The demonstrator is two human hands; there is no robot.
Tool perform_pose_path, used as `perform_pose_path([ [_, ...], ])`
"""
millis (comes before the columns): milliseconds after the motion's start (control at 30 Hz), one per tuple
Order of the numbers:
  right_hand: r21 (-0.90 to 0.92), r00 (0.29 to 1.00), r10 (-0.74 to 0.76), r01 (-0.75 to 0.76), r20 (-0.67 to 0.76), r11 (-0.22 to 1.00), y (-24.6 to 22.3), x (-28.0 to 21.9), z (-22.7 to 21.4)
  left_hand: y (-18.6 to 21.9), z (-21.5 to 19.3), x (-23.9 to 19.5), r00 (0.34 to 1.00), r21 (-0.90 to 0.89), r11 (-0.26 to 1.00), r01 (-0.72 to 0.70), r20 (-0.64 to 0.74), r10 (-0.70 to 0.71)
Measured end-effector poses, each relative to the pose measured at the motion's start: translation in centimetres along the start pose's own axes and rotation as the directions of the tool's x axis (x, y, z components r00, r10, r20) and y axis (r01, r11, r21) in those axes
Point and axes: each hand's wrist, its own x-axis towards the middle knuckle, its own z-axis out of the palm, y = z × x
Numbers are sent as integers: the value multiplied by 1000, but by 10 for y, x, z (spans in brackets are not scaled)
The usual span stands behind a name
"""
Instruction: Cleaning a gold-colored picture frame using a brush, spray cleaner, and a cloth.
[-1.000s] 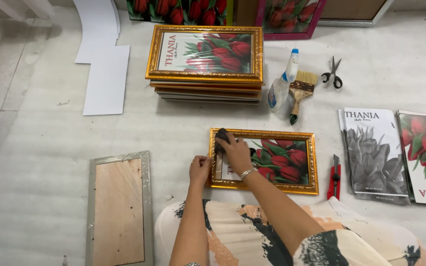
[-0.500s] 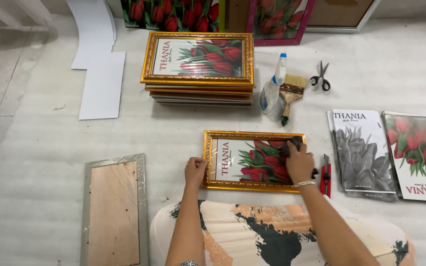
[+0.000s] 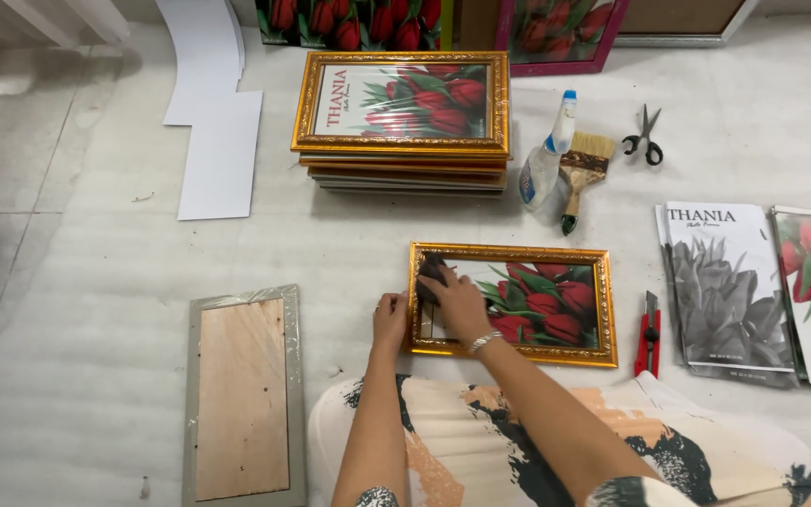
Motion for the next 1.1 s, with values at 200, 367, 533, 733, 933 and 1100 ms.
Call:
perform_pose_path([
  [200, -237, 984, 171, -177, -43, 955, 115, -62, -32, -23, 9, 17, 998, 68, 996, -60, -7, 60],
  [367, -156, 844, 506, -531, -177, 833, 174, -119, -44, -13, 8, 9, 997, 119, 990, -70, -33, 75],
  [533, 24, 839, 544, -544, -6, 839, 84, -88, -38, -13, 9, 11, 999, 133, 990, -37, -21, 40],
  [733, 96, 988, 109, -119, 105, 988, -20, -50, 7, -25, 5, 18, 998, 40, 997, -60, 19, 59],
  [933, -11, 987, -46, 48, 152, 999, 41, -68, -9, -33, 8, 26, 997, 35, 996, -81, 9, 81],
  [1100, -240, 969, 193, -153, 154, 959, 153, -123, -43, -21, 7, 13, 997, 34, 997, -70, -9, 70],
])
